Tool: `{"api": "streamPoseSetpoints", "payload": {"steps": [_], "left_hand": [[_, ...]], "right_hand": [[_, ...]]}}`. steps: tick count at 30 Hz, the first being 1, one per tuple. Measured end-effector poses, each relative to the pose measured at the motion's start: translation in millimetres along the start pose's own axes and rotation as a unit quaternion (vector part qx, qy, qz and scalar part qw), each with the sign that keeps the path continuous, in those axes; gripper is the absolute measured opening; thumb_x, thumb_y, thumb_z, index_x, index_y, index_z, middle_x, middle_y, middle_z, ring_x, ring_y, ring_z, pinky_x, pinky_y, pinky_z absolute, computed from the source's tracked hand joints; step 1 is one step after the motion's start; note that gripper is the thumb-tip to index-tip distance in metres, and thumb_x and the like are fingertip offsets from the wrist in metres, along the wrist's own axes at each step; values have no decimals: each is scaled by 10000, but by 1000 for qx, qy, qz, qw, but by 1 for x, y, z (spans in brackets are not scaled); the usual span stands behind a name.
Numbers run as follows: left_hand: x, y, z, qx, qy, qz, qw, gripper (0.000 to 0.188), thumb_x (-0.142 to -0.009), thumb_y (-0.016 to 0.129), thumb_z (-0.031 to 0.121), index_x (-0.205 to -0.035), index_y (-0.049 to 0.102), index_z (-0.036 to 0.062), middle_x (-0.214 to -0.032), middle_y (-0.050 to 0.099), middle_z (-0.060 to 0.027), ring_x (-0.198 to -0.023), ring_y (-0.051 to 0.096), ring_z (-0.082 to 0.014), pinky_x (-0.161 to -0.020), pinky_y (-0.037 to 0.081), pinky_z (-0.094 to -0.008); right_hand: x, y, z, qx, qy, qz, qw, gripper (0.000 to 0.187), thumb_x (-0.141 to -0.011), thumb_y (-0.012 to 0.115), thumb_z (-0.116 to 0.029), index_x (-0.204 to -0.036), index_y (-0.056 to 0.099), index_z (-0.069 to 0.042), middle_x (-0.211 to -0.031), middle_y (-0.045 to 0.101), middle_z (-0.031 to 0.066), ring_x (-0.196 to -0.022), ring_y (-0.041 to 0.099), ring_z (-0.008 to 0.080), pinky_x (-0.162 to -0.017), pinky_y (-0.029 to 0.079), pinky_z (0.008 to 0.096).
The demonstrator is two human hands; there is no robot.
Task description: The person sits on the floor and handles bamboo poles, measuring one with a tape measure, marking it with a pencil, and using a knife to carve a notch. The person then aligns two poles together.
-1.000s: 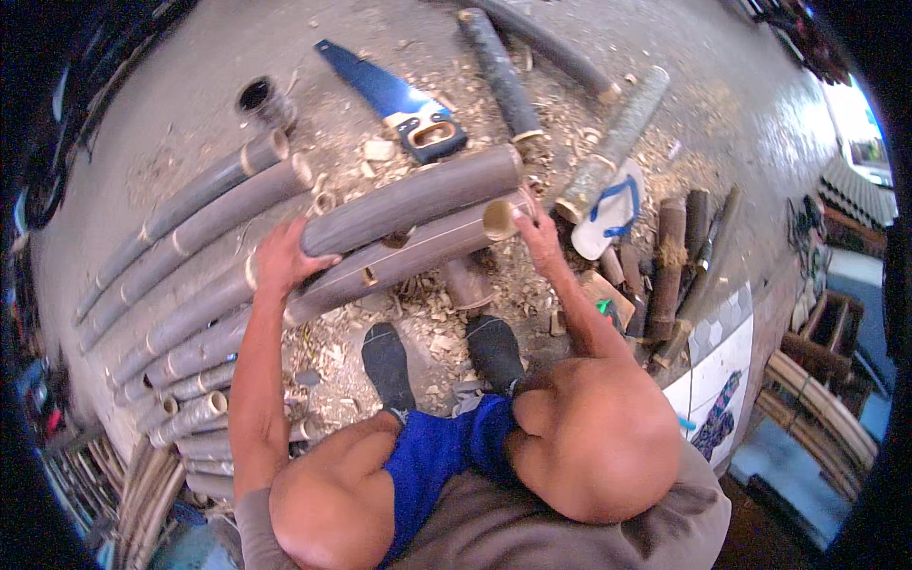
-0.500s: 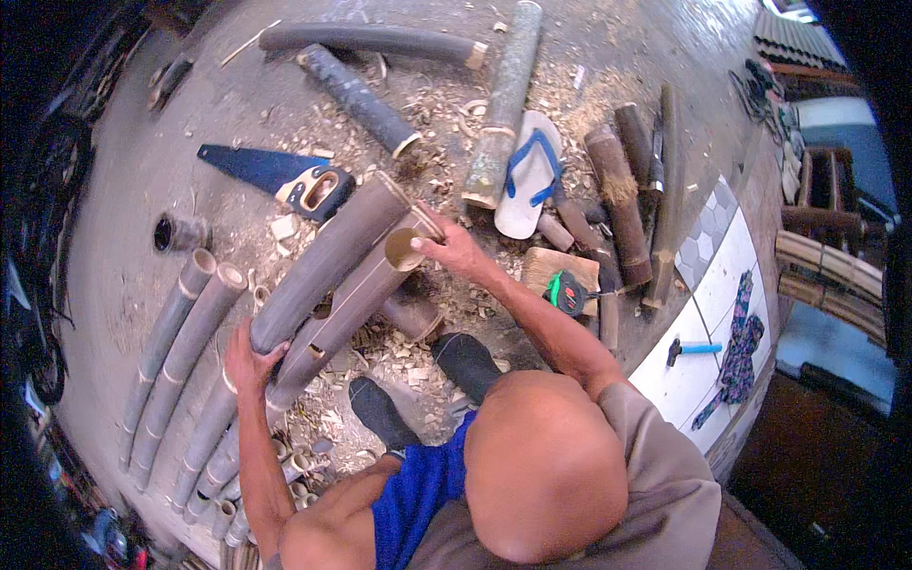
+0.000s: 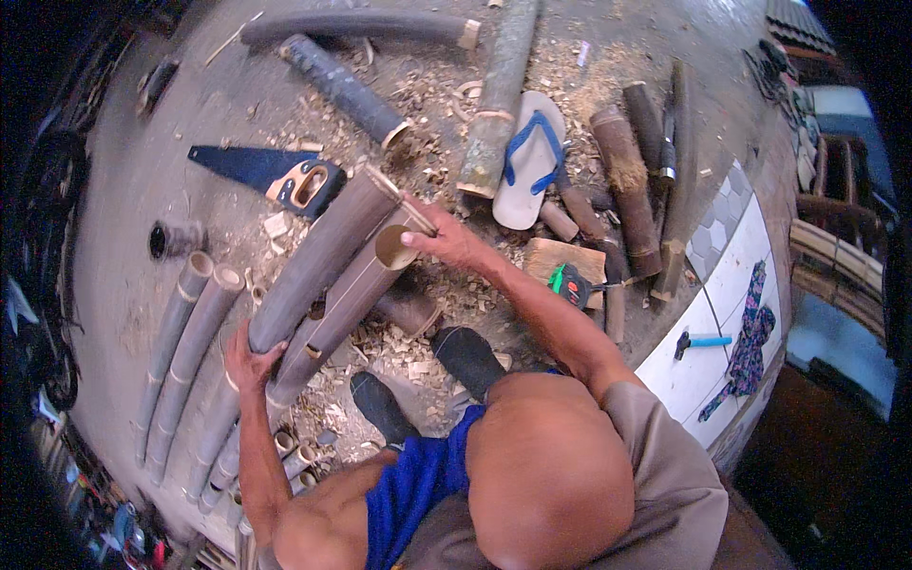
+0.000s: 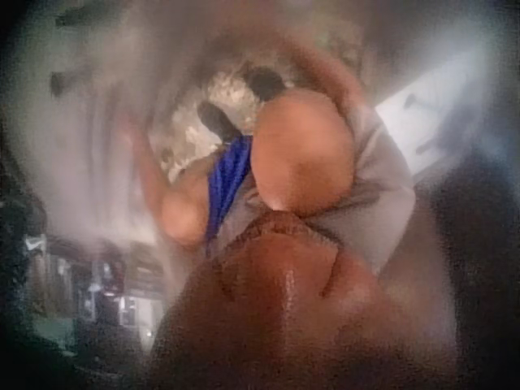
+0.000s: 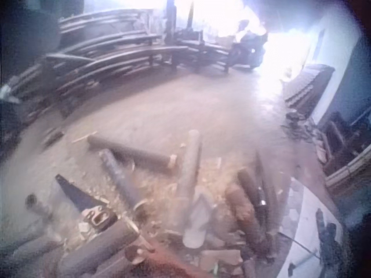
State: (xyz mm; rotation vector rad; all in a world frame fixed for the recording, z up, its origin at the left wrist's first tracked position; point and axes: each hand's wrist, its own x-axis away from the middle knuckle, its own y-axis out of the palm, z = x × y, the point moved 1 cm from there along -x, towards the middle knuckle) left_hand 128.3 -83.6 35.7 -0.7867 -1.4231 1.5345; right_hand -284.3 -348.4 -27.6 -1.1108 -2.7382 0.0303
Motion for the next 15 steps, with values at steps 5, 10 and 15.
{"api": "streamPoseSetpoints", "payload": {"steps": [5,10,15], "left_hand": [[1,-10,4,10,-27,-23,999,971,-542,928,575,-1335,641,96,-1227,690,-180,-1117,662,-370,-952,532,-462],[0,-17,13,-10,-51,-53,997,958,-551,915,604,-1331,646,119,-1214,696,-162,-1125,666,-352,-962,534,-445],[-4,-25,22,-7,-44,-58,997,959,-566,900,627,-1339,641,123,-1182,692,-161,-1094,664,-360,-934,532,-466]], "right_hand": [[0,4,-8,-26,60,14,998,845,-988,657,-434,-1621,279,-20,-1611,388,194,-1486,356,286,-1230,261,391],[2,5,-4,-53,98,13,994,759,-1014,644,-381,-1625,312,-78,-1551,476,131,-1365,466,218,-1134,390,356],[0,7,22,4,5,54,999,657,-1050,597,-293,-1611,341,-66,-1498,537,105,-1325,499,187,-1152,360,342]]}}
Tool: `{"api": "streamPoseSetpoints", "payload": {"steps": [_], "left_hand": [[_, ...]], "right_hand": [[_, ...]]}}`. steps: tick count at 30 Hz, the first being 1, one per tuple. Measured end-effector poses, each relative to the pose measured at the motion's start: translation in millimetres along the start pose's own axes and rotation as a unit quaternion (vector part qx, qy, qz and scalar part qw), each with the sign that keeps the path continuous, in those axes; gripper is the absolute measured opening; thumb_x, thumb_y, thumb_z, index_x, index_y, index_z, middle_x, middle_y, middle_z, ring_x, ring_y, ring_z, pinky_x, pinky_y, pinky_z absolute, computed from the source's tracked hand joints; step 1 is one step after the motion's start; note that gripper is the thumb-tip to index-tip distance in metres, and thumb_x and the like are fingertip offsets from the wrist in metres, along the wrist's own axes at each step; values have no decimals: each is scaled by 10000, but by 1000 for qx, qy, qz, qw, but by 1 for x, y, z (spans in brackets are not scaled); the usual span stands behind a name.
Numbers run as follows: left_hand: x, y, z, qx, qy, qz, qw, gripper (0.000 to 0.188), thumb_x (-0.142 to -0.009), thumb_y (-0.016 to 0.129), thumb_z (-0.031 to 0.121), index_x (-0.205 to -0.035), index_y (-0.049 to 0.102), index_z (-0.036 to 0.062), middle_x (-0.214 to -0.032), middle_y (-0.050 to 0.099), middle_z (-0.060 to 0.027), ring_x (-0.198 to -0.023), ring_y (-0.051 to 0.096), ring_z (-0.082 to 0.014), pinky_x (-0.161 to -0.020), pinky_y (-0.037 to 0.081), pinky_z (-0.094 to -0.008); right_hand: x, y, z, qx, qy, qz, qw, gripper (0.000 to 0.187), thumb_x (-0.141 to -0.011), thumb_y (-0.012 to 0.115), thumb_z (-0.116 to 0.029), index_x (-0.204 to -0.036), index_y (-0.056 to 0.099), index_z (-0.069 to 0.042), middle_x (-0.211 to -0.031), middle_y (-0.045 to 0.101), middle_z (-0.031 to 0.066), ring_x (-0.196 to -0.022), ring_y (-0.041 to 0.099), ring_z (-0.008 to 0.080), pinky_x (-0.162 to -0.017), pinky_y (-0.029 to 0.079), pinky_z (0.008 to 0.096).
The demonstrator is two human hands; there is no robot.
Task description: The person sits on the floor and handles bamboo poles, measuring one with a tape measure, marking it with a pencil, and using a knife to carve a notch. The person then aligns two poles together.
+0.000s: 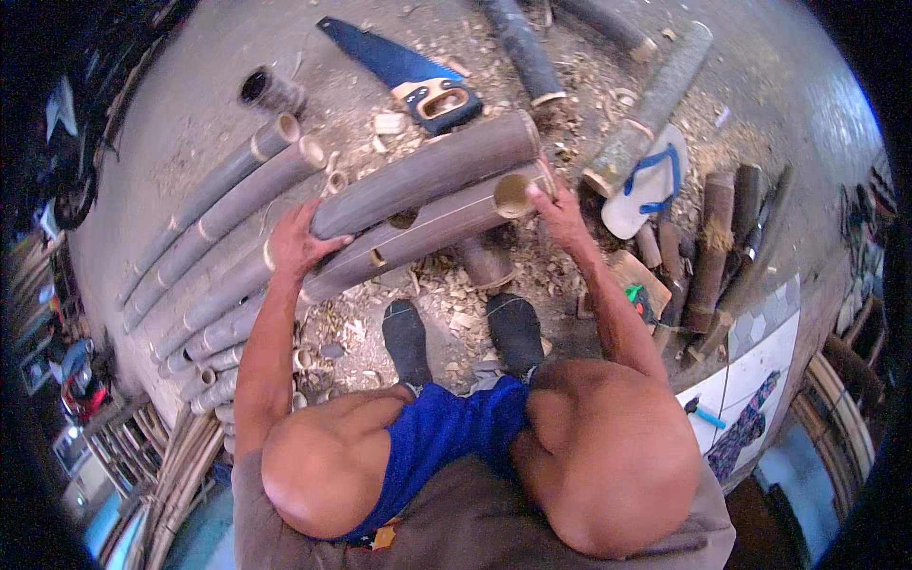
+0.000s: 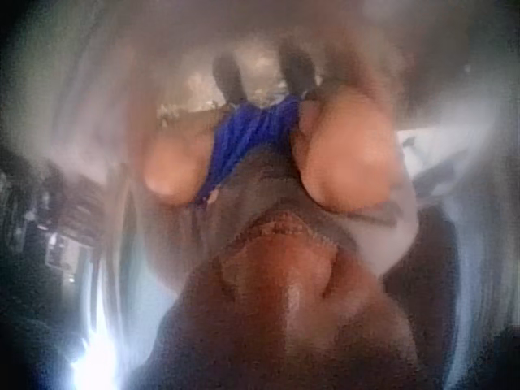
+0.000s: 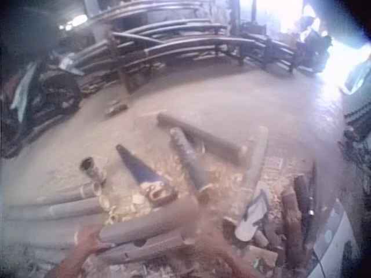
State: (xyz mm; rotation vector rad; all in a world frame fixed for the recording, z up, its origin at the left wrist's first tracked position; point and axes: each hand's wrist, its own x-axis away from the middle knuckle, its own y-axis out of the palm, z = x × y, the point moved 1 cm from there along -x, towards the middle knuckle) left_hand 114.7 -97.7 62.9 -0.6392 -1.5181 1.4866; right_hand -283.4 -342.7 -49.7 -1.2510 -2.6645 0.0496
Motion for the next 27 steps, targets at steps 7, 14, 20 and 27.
{"api": "streamPoseSetpoints", "payload": {"steps": [7,14,20,27], "left_hand": [[5,-4,1,28,-12,-10,999,978,-586,895,634,-1394,612,161,-1256,675,-199,-1142,650,-394,-979,519,-495],[7,-5,-3,55,-10,-7,998,949,-583,899,619,-1369,637,157,-1251,673,-195,-1134,650,-398,-979,520,-501],[5,-8,-2,25,-8,-12,1000,947,-607,876,647,-1379,626,158,-1244,671,-188,-1155,642,-389,-980,520,-501],[16,17,-5,23,-1,55,998,995,-707,826,626,-1515,485,158,-1452,540,-210,-1348,495,-407,-1139,374,-532]], "right_hand": [[2,1,-2,-38,49,-2,998,659,-1056,598,-323,-1602,354,-48,-1418,584,65,-1258,524,161,-1116,389,320],[4,2,-8,-52,112,4,992,619,-1055,600,-377,-1552,437,-47,-1276,634,31,-1048,573,104,-911,504,287],[3,-5,-2,-6,131,-17,991,609,-1050,607,-387,-1540,457,-58,-1238,642,24,-989,564,84,-830,514,267],[-4,4,-7,-14,105,-29,994,640,-1051,603,-373,-1578,403,-69,-1266,630,37,-1019,571,121,-889,500,290]]}}
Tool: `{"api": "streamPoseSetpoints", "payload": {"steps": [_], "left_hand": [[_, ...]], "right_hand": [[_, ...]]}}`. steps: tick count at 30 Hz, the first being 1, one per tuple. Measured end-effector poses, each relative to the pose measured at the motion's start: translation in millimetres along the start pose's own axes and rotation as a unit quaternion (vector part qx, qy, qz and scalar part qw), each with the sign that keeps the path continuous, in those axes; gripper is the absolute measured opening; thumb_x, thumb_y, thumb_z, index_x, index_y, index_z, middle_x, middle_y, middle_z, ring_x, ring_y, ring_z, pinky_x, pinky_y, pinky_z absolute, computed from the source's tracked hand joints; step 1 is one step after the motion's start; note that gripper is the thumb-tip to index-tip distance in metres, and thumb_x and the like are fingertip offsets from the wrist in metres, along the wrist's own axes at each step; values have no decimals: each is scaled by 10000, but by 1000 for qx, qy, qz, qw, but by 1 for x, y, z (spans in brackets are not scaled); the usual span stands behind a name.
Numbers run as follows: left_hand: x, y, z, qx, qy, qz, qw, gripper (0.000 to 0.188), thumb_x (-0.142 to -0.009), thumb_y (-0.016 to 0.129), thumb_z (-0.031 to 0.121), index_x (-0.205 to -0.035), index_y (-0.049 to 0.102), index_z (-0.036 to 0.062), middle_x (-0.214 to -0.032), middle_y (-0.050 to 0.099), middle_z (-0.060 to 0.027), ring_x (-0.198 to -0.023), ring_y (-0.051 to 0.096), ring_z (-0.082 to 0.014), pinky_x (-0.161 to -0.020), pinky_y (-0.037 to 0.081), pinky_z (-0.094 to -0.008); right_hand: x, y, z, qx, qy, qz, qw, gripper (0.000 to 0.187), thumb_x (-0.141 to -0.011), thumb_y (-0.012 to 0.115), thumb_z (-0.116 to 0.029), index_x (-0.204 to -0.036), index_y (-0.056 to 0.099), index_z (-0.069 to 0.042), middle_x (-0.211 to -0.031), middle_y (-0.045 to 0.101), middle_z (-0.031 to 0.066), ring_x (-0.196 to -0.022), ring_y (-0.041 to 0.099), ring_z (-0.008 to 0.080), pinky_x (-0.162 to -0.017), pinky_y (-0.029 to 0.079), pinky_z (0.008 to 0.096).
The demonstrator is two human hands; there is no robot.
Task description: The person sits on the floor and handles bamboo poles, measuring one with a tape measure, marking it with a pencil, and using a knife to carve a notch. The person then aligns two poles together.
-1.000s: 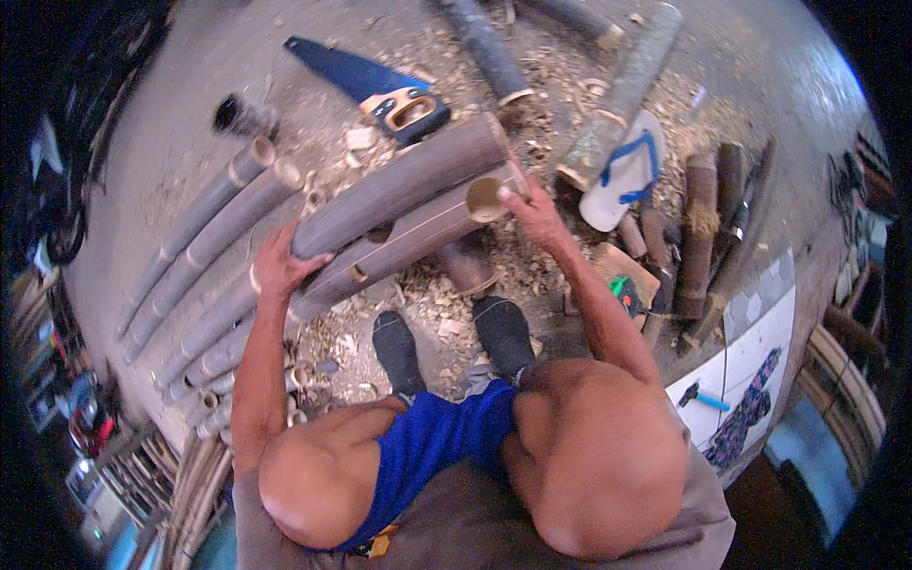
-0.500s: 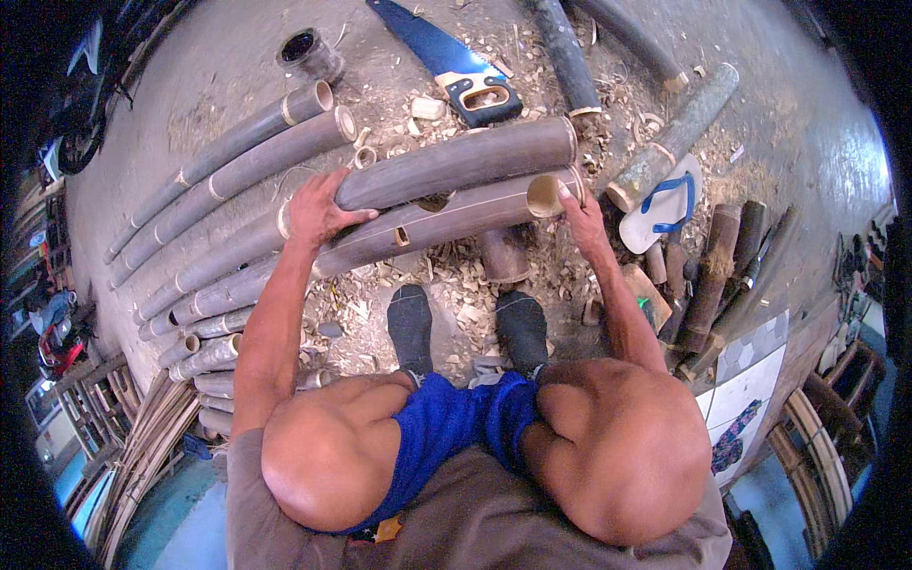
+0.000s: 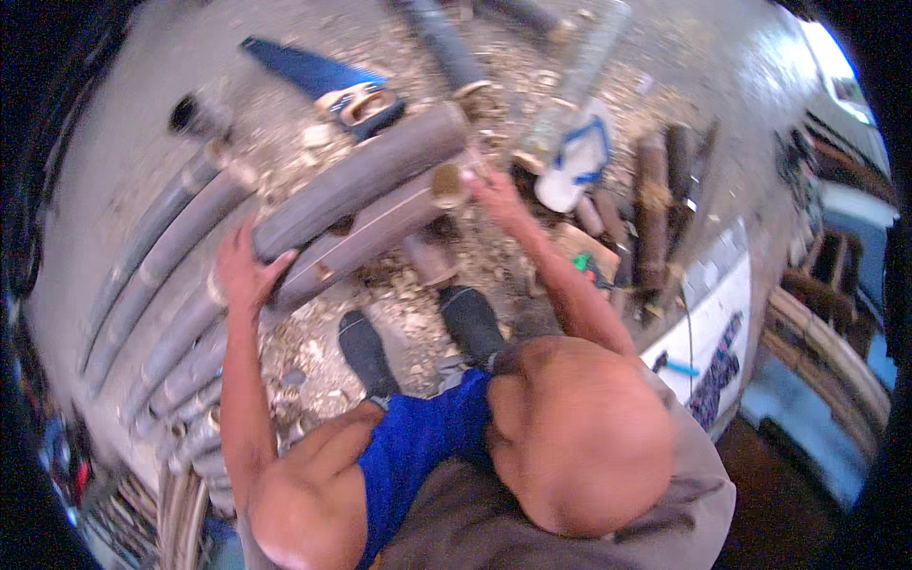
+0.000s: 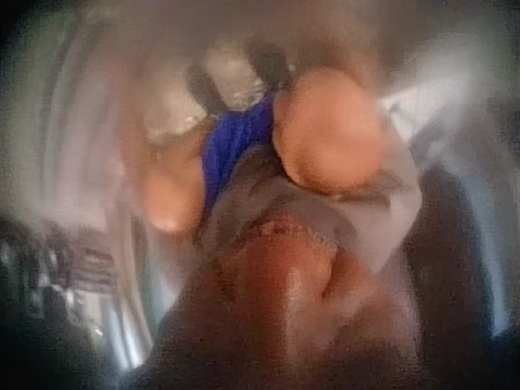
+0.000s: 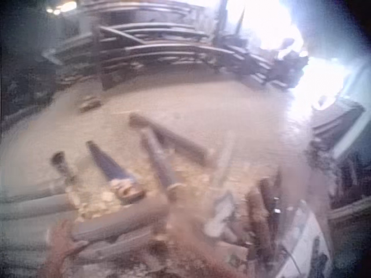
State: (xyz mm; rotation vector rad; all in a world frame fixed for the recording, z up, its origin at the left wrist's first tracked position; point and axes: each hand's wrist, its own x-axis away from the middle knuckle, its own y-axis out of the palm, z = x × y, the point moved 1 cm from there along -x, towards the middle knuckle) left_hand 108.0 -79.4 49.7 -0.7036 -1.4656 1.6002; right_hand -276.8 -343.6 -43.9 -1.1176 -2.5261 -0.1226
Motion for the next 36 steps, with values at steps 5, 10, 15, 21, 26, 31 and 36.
{"api": "streamPoseSetpoints", "payload": {"steps": [5,10,15,21,26,31,36], "left_hand": [[30,27,8,-13,31,121,992,871,-849,742,549,-1543,437,120,-1505,482,-185,-1427,393,-382,-1219,214,-562],[32,31,13,-25,3,139,990,804,-895,705,525,-1542,439,128,-1524,461,-174,-1451,364,-368,-1226,182,-571],[29,32,16,-10,-5,130,991,819,-883,702,555,-1540,443,140,-1522,462,-181,-1456,356,-375,-1227,169,-577],[35,23,12,-10,-35,125,991,817,-867,695,595,-1509,477,139,-1504,472,-192,-1445,373,-394,-1235,160,-586],[32,17,22,25,-30,124,992,817,-871,695,593,-1516,457,151,-1511,452,-182,-1456,349,-385,-1239,150,-592],[39,18,19,18,-40,133,990,816,-870,699,588,-1517,444,161,-1517,438,-168,-1462,335,-368,-1240,147,-601],[41,18,20,13,-48,131,990,822,-851,716,574,-1515,446,172,-1501,447,-156,-1463,337,-356,-1245,146,-597]], "right_hand": [[11,-1,-15,-29,30,-7,999,661,-1052,600,-364,-1601,371,-76,-1285,623,46,-1043,576,145,-931,491,305],[19,-3,-30,87,-26,38,995,720,-1032,622,-389,-1619,334,-87,-1327,612,93,-1122,589,211,-1018,470,343],[56,-62,-27,313,-176,206,910,518,-1006,644,-398,-1353,632,-14,-1285,674,246,-1203,650,360,-1040,494,425],[141,-81,-122,366,-71,143,917,477,-1001,652,-386,-1305,645,-18,-1172,657,194,-1095,631,310,-942,481,398],[213,6,-234,453,-133,-50,880,443,-998,659,-376,-1265,656,-22,-1078,643,151,-1004,615,268,-861,470,375],[230,98,-284,503,-213,-235,804,411,-994,665,-365,-1225,667,-26,-985,630,108,-914,599,227,-781,459,353],[220,79,-275,465,-172,-196,846,380,-991,672,-355,-1185,678,-29,-891,616,65,-823,583,185,-700,448,331]]}}
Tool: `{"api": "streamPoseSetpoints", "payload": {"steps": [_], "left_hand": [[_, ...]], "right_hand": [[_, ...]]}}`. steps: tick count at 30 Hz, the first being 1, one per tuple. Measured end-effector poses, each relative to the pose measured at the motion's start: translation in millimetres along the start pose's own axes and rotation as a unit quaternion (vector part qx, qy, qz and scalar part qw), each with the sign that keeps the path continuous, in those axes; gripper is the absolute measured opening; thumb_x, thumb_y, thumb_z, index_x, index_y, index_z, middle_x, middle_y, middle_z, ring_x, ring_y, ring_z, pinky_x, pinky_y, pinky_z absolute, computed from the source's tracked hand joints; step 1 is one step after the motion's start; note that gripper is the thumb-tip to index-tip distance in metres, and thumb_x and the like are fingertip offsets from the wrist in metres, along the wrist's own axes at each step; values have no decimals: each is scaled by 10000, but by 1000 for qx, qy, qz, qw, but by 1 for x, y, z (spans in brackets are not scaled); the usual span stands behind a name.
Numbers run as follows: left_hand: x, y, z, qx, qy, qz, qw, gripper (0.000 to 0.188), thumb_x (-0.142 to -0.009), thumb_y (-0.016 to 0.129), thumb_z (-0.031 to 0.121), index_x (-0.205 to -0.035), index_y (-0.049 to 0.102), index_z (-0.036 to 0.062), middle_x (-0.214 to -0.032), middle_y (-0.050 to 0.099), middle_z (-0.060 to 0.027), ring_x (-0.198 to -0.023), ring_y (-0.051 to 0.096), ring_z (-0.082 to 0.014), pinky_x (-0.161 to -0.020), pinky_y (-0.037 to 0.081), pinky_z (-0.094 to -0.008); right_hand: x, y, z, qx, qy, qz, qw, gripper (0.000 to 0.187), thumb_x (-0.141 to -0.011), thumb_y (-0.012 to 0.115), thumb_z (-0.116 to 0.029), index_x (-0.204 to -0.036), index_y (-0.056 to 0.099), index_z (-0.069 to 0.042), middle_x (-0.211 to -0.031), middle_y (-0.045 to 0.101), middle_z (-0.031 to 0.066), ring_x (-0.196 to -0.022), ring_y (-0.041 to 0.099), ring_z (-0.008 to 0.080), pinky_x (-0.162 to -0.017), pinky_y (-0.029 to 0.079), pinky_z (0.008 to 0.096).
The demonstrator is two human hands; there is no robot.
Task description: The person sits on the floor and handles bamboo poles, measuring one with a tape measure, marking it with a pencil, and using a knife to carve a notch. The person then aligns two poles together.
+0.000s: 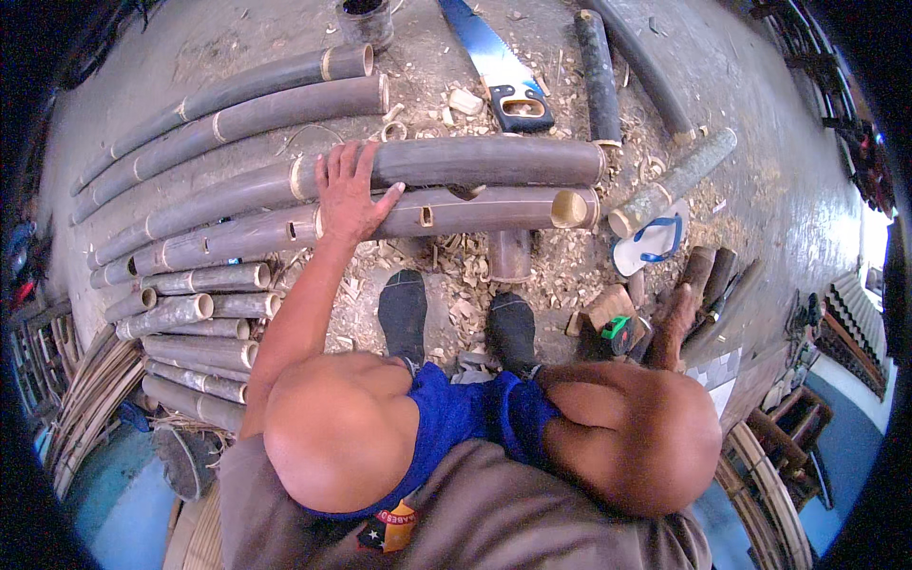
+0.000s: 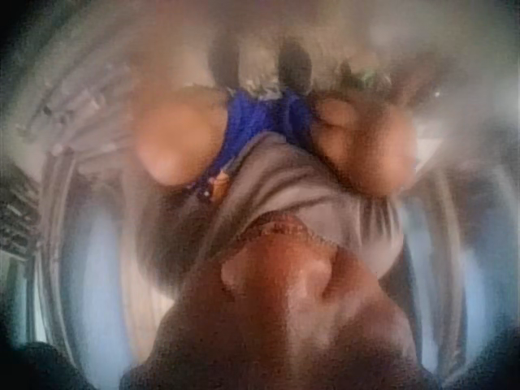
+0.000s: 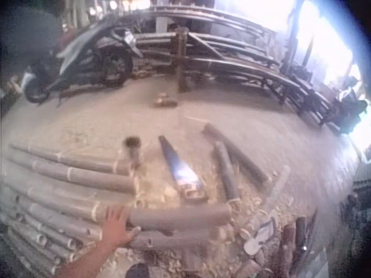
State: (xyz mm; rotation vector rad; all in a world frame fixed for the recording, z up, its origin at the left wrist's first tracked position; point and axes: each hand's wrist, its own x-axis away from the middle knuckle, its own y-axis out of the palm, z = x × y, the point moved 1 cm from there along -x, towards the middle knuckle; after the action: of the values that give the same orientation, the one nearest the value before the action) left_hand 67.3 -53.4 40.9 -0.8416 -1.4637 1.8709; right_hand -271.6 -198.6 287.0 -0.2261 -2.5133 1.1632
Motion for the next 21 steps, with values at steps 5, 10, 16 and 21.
{"api": "streamPoseSetpoints", "payload": {"steps": [5,10,16,21], "left_hand": [[-3,-4,-1,15,-6,0,1000,818,-840,728,563,-1506,456,172,-1499,450,-144,-1457,346,-347,-1247,149,-594],[-5,-3,3,23,-1,7,1000,811,-835,736,557,-1498,471,174,-1502,453,-135,-1448,361,-343,-1245,158,-584],[-5,-1,-1,22,-3,9,1000,807,-821,755,549,-1489,490,183,-1492,464,-129,-1432,377,-344,-1234,180,-577],[-9,-8,1,26,-3,6,1000,814,-797,771,560,-1468,516,176,-1459,488,-129,-1407,397,-347,-1222,197,-569]], "right_hand": [[49,-16,190,-104,412,292,857,350,-987,679,-345,-1145,689,-33,-797,602,22,-733,567,144,-619,437,308],[18,36,302,-211,380,310,846,380,-972,702,-343,-1172,682,-20,-739,617,-1,-658,562,110,-559,438,295],[-93,56,286,-206,309,259,892,558,-984,667,-444,-1223,644,59,-973,731,182,-845,676,270,-761,530,401],[-64,117,300,-76,319,273,904,603,-998,590,-515,-1151,618,67,-1065,684,344,-998,647,513,-889,498,529]]}}
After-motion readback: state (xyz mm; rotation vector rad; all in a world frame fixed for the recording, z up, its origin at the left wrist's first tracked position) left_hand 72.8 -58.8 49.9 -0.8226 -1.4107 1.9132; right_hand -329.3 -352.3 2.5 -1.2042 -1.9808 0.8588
